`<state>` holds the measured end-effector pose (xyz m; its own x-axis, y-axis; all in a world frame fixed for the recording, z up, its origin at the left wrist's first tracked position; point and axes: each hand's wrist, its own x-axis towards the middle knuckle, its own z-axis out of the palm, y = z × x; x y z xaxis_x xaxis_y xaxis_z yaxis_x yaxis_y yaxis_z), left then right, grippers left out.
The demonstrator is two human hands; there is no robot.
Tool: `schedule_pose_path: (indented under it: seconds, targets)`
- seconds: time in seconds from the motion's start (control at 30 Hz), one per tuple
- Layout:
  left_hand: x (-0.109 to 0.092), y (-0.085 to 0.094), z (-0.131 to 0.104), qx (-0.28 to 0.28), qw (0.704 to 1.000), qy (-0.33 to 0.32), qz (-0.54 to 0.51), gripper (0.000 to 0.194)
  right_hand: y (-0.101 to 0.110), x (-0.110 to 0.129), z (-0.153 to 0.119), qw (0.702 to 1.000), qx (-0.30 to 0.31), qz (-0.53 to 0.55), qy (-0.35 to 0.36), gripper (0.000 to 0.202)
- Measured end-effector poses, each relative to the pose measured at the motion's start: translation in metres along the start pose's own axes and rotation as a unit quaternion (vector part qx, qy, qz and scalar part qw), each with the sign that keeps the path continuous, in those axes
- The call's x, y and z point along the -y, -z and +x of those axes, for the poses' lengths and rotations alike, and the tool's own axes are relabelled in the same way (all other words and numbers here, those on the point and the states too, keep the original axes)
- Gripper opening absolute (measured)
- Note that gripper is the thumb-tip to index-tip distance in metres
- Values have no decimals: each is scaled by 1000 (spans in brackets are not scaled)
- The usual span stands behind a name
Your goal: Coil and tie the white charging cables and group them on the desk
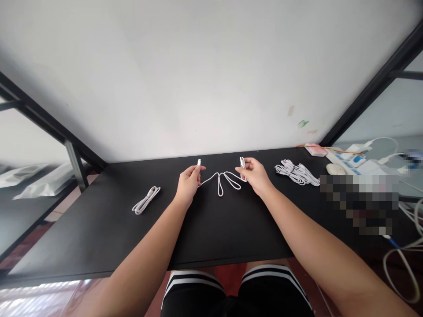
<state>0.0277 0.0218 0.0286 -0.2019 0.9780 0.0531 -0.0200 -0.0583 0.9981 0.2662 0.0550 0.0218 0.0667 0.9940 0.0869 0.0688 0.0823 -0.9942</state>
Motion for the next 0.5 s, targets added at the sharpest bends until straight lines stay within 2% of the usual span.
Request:
schedule_pose_path:
  seconds: [0.13,0.27,0.37,0.5]
  targets:
    - [1,1,0,1,1000,-2,1,32,2,0,-3,981,7,-164,101,26]
    - [1,1,2,-2,1000,0,11,34,1,4,-6,966,39,-231,110,40]
    - [1,1,2,-1,1000,1,17,34,0,4,-5,966,48,-229,107,45]
    - [2,1,1,-10,1000,-12,1,35,0,1,-1,976,-4,-171,133,49]
